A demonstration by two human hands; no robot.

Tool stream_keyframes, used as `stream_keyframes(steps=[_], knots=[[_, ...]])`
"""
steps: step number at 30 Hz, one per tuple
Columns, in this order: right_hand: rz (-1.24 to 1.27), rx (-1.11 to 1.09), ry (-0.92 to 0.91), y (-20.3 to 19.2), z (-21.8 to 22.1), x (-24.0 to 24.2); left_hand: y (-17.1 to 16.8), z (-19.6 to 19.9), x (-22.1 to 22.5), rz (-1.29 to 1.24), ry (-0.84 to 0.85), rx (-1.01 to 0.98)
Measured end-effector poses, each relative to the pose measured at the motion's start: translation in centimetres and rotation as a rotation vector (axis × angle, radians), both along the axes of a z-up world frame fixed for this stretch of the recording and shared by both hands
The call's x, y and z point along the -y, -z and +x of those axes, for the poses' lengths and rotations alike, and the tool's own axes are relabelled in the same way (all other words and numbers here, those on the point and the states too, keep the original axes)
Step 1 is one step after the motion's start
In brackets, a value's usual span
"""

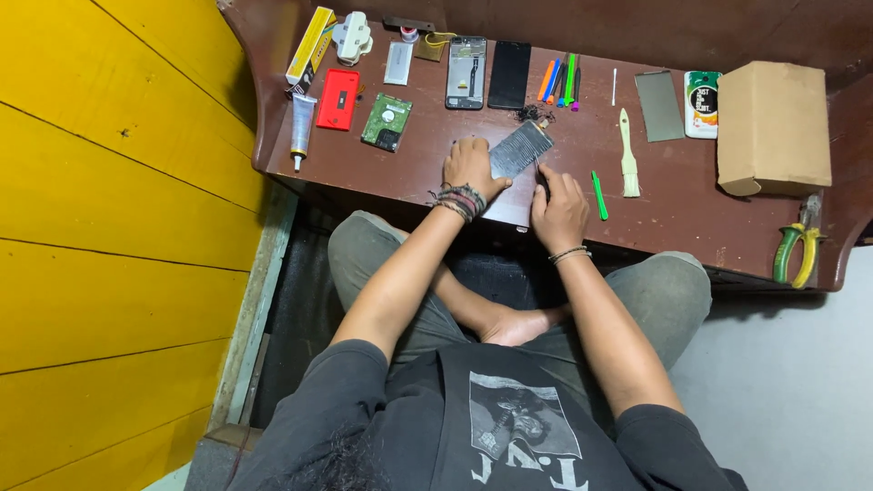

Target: Cleaning adhesive residue and dirt from a mobile phone screen component using a scraper and cloth.

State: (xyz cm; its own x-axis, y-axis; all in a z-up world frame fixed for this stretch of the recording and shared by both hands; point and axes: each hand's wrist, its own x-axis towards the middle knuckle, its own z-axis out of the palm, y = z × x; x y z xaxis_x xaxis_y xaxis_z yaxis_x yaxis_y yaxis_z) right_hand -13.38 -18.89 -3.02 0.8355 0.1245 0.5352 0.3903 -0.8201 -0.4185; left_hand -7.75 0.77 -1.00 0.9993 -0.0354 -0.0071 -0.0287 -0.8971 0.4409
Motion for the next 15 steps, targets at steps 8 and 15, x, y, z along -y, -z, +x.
stream_keyframes(steps=[8, 15], knots=[[0.156, 0.008, -0.036, -1.3, -0.3, -0.1, -0.9, 0.1, -0.7, -0.106, -0.046, -0.147], [0.51, 0.001, 0.011, -2.4, 0.0, -0.3, 1.5, 1.1, -1.0, -0.625, -0.17, -0.066]])
